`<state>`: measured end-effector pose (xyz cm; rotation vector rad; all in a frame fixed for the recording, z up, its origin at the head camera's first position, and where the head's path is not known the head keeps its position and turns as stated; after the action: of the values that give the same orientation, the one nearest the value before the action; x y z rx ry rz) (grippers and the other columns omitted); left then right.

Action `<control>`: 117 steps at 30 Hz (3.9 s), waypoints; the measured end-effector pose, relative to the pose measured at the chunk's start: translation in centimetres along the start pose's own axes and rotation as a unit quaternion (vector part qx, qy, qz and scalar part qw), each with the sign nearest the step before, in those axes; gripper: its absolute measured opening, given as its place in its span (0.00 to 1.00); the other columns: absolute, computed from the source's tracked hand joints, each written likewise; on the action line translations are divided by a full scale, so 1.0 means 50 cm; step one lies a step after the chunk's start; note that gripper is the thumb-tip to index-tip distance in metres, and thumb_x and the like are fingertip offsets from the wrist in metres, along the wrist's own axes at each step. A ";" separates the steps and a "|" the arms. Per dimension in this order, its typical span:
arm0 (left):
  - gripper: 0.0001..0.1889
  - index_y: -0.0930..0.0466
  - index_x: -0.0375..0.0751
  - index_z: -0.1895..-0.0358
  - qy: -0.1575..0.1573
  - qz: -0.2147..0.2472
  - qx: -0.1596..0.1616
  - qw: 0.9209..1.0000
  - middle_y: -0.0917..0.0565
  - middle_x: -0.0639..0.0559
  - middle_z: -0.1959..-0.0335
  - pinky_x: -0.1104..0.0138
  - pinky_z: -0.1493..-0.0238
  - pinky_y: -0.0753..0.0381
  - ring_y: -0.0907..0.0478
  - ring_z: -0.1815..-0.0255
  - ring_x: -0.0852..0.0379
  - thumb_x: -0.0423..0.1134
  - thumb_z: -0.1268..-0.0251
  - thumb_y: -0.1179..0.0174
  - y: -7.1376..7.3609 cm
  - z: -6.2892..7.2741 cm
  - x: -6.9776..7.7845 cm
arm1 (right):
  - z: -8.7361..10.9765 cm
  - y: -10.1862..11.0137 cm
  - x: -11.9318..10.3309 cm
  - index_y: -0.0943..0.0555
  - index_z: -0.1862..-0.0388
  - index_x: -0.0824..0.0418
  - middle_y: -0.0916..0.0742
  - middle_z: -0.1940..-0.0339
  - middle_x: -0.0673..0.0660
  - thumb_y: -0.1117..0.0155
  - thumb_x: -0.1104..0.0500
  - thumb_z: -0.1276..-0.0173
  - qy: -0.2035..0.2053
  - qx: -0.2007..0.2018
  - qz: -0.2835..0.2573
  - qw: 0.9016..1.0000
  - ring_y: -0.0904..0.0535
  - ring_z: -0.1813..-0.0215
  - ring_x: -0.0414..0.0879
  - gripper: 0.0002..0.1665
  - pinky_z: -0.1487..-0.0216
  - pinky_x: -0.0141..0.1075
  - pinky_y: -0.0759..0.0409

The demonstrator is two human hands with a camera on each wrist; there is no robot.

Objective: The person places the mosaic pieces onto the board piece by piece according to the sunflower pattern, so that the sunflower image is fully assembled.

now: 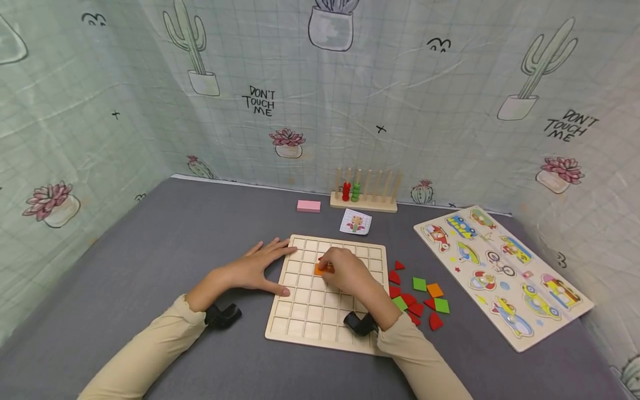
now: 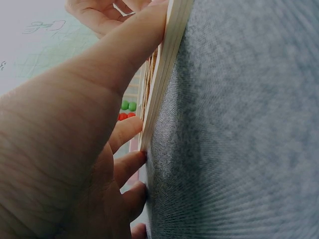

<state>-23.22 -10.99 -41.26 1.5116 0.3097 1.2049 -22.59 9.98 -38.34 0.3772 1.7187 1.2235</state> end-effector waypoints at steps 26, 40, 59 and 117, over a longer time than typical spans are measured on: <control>0.53 0.46 0.52 0.22 0.003 -0.005 -0.002 1.000 0.53 0.50 0.20 0.44 0.25 0.66 0.62 0.20 0.45 0.65 0.51 0.31 -0.005 -0.003 -0.008 | 0.083 0.072 0.086 0.14 0.63 0.65 0.15 0.63 0.57 0.33 0.68 0.38 -0.026 0.060 -0.011 0.998 0.30 0.75 0.41 0.04 0.77 0.31 0.30; 0.53 0.46 0.52 0.22 0.005 0.000 -0.006 1.000 0.53 0.49 0.20 0.44 0.25 0.67 0.62 0.20 0.45 0.65 0.50 0.31 -0.003 -0.002 -0.005 | 0.171 0.125 0.163 0.14 0.63 0.63 0.14 0.64 0.56 0.31 0.66 0.38 -0.077 0.076 0.008 0.994 0.25 0.70 0.43 0.04 0.69 0.36 0.26; 0.53 0.46 0.52 0.22 0.013 0.001 -0.007 1.000 0.53 0.50 0.20 0.44 0.25 0.67 0.63 0.20 0.46 0.65 0.51 0.31 -0.004 -0.004 -0.002 | 0.233 0.185 0.253 0.18 0.61 0.71 0.15 0.63 0.64 0.29 0.65 0.43 -0.148 -0.014 -0.001 0.989 0.21 0.67 0.47 0.13 0.68 0.39 0.24; 0.53 0.46 0.51 0.22 0.006 0.000 -0.002 1.000 0.52 0.48 0.20 0.43 0.25 0.67 0.62 0.20 0.45 0.65 0.50 0.31 -0.004 0.000 -0.005 | 0.193 0.166 0.187 0.18 0.59 0.72 0.17 0.71 0.56 0.28 0.69 0.47 -0.108 0.047 0.007 0.993 0.27 0.70 0.46 0.15 0.70 0.37 0.27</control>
<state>-23.26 -11.12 -41.57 1.5009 0.3148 1.2158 -21.39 25.62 -36.51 0.5591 1.5915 1.0719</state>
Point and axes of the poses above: each hand's wrist, its own z-axis away from the middle knuckle, its own y-axis out of the back of the hand, x = y × z, the point moved 4 cm from there along -z, towards the middle knuckle
